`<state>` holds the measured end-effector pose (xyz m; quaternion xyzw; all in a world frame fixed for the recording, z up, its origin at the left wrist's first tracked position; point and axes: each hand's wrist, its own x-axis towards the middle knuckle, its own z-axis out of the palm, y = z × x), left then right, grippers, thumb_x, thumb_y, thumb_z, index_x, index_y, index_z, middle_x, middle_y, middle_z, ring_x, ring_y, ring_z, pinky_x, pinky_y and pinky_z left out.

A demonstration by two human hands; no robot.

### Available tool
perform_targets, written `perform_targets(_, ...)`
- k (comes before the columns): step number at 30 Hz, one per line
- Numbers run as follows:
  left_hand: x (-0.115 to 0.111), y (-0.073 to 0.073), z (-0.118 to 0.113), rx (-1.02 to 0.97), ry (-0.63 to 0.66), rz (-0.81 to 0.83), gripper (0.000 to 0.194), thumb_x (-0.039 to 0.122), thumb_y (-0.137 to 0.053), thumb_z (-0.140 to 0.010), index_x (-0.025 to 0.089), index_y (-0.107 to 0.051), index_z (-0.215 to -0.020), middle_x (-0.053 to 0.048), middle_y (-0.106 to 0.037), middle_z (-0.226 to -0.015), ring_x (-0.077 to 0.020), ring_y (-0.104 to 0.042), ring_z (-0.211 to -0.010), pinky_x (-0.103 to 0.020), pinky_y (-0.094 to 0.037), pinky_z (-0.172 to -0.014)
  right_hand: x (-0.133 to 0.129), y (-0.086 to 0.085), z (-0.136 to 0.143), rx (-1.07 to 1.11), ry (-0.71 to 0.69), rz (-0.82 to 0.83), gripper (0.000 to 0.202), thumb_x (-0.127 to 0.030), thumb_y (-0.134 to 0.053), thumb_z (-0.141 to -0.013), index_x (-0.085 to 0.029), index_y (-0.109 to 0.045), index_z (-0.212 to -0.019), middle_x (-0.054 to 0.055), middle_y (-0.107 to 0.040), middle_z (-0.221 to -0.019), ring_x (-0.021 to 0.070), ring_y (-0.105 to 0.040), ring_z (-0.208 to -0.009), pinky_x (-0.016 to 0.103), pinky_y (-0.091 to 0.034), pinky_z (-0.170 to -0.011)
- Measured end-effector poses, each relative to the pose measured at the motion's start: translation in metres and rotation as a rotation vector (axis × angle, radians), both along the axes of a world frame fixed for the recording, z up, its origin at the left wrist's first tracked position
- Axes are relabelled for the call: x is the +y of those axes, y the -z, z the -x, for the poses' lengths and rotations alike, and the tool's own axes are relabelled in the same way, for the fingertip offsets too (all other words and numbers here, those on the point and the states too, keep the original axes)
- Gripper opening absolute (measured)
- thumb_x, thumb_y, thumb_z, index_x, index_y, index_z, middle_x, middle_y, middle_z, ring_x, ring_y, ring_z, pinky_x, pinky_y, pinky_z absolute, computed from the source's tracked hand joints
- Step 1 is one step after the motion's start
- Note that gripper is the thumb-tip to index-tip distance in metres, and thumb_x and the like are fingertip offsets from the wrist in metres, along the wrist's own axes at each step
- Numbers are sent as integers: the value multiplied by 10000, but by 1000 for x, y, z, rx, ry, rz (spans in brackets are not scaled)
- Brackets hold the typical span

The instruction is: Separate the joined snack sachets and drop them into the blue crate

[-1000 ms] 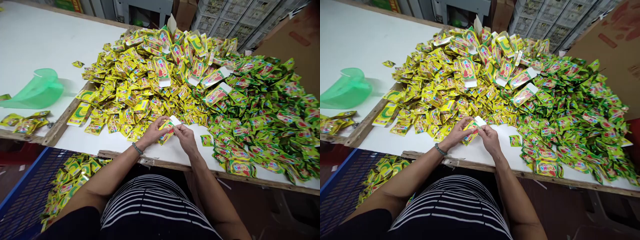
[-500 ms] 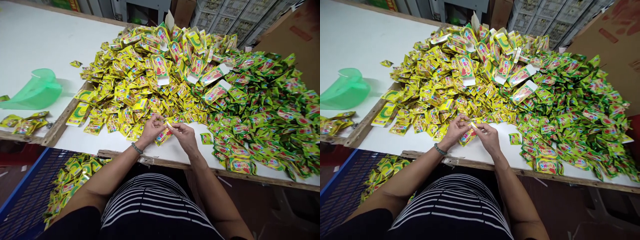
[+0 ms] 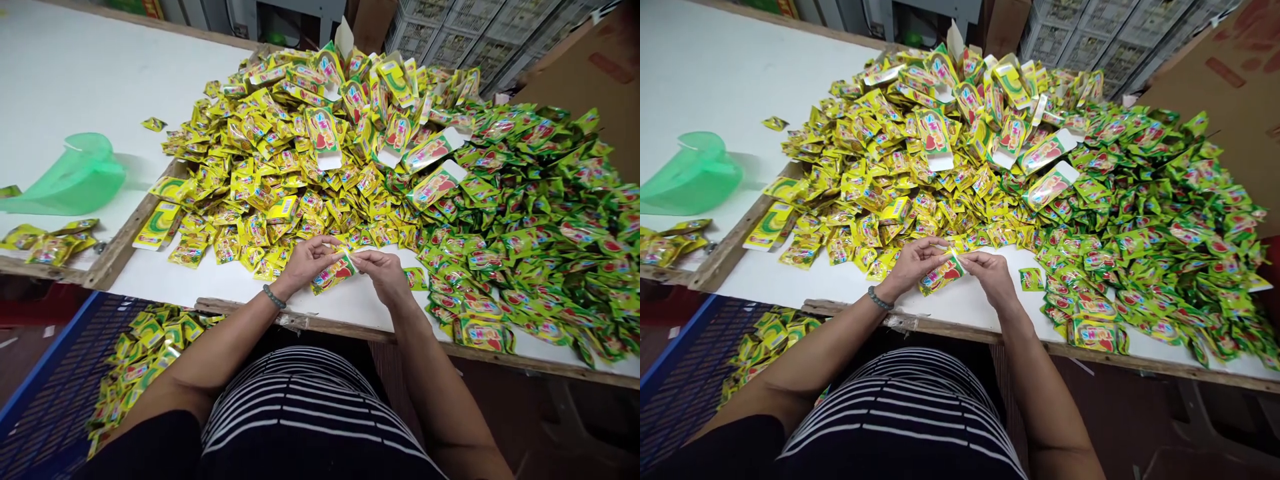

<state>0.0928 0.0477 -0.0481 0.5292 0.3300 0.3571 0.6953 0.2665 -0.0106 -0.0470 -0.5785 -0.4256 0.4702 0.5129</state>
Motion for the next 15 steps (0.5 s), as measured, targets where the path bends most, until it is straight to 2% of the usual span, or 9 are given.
perform_targets(4,0,2,-1,-14,-38,18,457,417,-783,-671,123,-645,-993,-32,-692,-732,-89,-574,-603,-206,-419,-582,-9,-3,17,-232,101,-95,197,-389,-675,-775,-213,-763,-780,17,-721,-727,156,-597,-665,318,-481,-669)
perform_targets(8,0,1,0,7,-55,7,460,415,-781,-670,129,-646,-1005,-7,-669,-689,-75,-533,-569,-201,-392,-565,-16,-2,36,-504,227,-283,196,-344,-602,-829,-211,-746,-821,60,-725,-811,185,-609,-730,343,-500,-691)
perform_targets(12,2,2,-4,15,-31,15,478,424,-769,-671,130,-626,-1020,26,-613,-630,-62,-481,-531,-192,-365,-544,-15,3,49,-493,286,-339,221,-333,-577,-862,-197,-732,-943,91,-723,-903,206,-645,-827,362,-525,-750)
perform_targets(15,2,-7,-2,49,-31,-3,492,438,-747,-680,141,-611,-1048,45,-566,-582,-67,-451,-505,-187,-355,-521,-14,4,56,-444,233,-349,269,-341,-584,-867,-197,-716,-1052,108,-716,-1027,219,-657,-947,375,-532,-832)
